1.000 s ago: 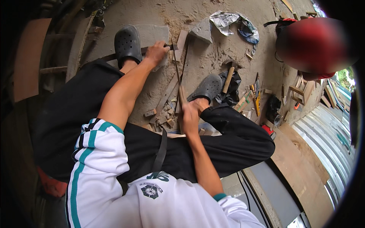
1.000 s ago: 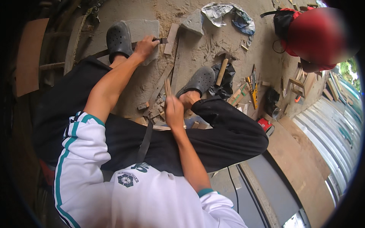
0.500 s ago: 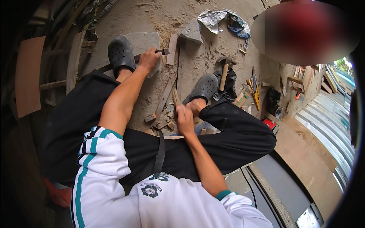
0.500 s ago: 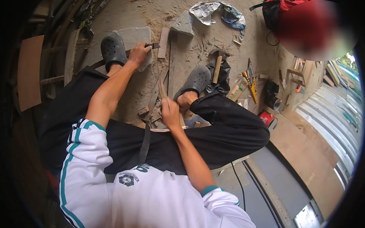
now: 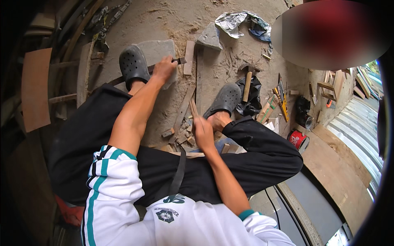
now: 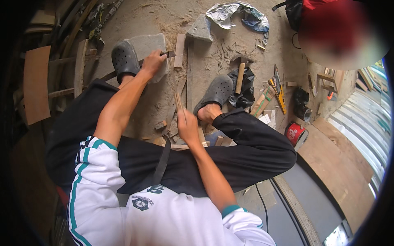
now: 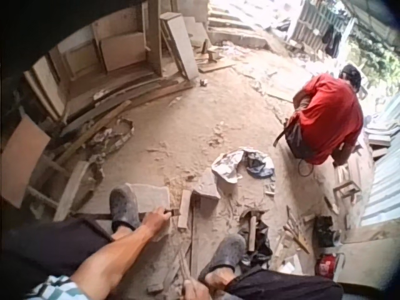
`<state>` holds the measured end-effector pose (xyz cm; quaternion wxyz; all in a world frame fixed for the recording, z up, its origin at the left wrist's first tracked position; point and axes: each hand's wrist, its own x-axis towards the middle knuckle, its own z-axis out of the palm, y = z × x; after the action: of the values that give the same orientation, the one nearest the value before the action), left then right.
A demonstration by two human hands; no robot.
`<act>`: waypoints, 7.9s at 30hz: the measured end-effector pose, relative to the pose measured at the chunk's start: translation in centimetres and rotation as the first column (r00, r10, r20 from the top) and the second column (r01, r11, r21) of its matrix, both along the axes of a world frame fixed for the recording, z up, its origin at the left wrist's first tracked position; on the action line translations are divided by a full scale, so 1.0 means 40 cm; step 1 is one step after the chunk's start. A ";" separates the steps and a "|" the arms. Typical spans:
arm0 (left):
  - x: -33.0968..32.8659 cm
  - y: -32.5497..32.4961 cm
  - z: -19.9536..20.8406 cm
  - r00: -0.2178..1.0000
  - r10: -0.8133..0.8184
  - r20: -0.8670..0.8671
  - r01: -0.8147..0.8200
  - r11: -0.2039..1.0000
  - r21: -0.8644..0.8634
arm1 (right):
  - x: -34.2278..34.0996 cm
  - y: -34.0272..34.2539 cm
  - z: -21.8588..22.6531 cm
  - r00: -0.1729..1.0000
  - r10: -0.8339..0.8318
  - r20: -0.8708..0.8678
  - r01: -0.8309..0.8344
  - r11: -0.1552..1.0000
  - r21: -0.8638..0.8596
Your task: The person sits on the floor and uses a hand saw to cut a long wooden plank. They position the plank on a makeshift support, saw through it, and then inspect the cut piece.
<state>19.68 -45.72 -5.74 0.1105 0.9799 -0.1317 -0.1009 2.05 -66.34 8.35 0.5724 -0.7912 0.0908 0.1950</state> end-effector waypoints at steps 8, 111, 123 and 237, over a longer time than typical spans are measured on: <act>0.015 0.002 -0.022 0.996 -0.074 0.057 0.073 0.997 0.018 | 0.065 0.006 -0.047 0.997 0.012 0.082 -0.006 0.998 -0.063; -0.001 0.004 -0.036 0.996 0.030 0.079 -0.028 0.999 -0.021 | 0.044 0.003 -0.074 0.997 0.027 0.072 -0.024 0.999 -0.046; -0.014 0.011 -0.047 0.993 0.017 0.118 -0.007 0.996 -0.085 | -0.101 -0.026 -0.017 1.000 0.012 0.013 -0.011 1.000 -0.027; -0.057 0.110 0.589 0.729 0.140 -0.670 -0.323 -0.793 -0.517 | 0.285 0.052 0.015 0.848 0.318 0.424 -0.074 0.863 -0.499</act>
<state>17.39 -41.31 17.81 0.9350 0.2574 0.2331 0.0719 13.46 -64.28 8.95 0.3463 -0.9328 -0.0979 0.0188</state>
